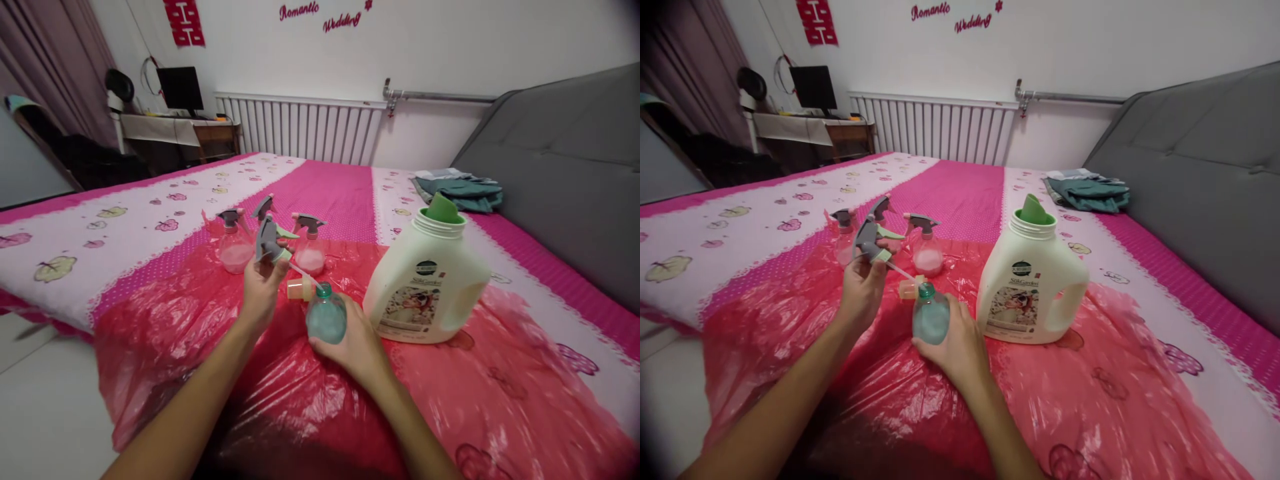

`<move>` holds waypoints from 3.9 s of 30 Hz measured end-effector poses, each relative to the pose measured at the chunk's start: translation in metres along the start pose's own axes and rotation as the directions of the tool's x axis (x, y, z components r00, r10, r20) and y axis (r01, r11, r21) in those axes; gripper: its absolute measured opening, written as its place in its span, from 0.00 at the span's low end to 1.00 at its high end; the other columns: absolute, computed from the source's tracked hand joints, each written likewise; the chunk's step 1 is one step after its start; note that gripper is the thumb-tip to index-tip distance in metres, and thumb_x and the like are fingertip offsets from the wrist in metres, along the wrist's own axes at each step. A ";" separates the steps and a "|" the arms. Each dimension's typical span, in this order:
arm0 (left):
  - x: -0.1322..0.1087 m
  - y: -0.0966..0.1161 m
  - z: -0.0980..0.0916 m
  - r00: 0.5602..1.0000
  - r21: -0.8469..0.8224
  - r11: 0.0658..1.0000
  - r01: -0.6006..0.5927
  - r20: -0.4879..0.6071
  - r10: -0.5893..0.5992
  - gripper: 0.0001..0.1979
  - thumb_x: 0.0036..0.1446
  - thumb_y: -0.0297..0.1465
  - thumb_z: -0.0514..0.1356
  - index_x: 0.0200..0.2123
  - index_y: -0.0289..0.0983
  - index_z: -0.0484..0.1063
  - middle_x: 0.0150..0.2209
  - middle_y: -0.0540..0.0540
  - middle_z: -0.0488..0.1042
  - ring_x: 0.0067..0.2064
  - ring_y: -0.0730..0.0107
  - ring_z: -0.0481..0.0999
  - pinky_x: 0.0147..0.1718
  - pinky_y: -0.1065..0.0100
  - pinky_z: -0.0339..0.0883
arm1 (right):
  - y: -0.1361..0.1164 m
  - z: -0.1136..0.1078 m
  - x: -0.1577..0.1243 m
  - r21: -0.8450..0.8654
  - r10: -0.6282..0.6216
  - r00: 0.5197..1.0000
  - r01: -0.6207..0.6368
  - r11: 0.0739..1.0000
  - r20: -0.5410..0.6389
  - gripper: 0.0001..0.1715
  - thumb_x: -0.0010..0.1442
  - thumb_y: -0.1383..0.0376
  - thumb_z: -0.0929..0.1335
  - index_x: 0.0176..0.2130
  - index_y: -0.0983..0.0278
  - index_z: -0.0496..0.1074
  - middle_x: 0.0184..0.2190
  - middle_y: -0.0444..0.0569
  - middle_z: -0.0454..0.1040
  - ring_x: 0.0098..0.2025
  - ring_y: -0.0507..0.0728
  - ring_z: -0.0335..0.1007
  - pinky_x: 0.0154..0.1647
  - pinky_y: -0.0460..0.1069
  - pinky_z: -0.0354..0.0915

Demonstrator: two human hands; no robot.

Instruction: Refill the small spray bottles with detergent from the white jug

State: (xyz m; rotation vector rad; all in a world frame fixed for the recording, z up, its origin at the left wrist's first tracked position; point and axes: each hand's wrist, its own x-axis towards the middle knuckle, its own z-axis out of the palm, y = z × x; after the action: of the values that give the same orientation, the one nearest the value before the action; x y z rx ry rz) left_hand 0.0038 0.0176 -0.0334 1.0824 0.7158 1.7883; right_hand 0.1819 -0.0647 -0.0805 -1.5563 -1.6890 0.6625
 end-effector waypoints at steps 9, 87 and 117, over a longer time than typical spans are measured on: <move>0.022 0.023 -0.013 0.987 -0.085 0.988 -0.132 -0.104 0.123 0.29 0.39 0.50 0.78 0.40 0.40 0.77 0.38 0.51 0.81 0.29 0.85 0.72 0.30 0.77 0.67 | 0.002 0.003 0.000 0.013 -0.017 1.000 0.017 1.000 -0.012 0.48 0.48 0.56 0.78 0.64 0.63 0.65 0.60 0.58 0.73 0.62 0.70 0.71 0.65 0.65 0.67; -0.046 0.085 -0.004 0.707 0.822 0.553 -0.135 0.471 -0.528 0.43 0.53 0.45 0.71 0.69 0.47 0.60 0.67 0.39 0.70 0.64 0.59 0.76 0.66 0.55 0.74 | -0.028 -0.034 -0.004 0.011 0.139 0.976 -0.139 0.990 -0.167 0.45 0.45 0.44 0.76 0.57 0.60 0.67 0.48 0.56 0.80 0.49 0.71 0.79 0.46 0.59 0.71; -0.066 0.016 -0.001 0.910 0.694 0.719 -0.046 0.325 -0.255 0.47 0.41 0.43 0.71 0.64 0.38 0.61 0.66 0.35 0.69 0.67 0.47 0.71 0.69 0.45 0.69 | -0.027 -0.073 -0.014 0.049 -0.193 0.707 0.306 0.951 -0.681 0.17 0.69 0.54 0.65 0.51 0.61 0.73 0.58 0.59 0.68 0.57 0.62 0.73 0.51 0.56 0.76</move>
State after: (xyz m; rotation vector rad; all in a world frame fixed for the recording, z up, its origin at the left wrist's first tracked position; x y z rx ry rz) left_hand 0.0101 -0.0487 -0.0454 1.7989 1.2035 1.1208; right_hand 0.2236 -0.0901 -0.0181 -1.2050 -1.2131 0.0517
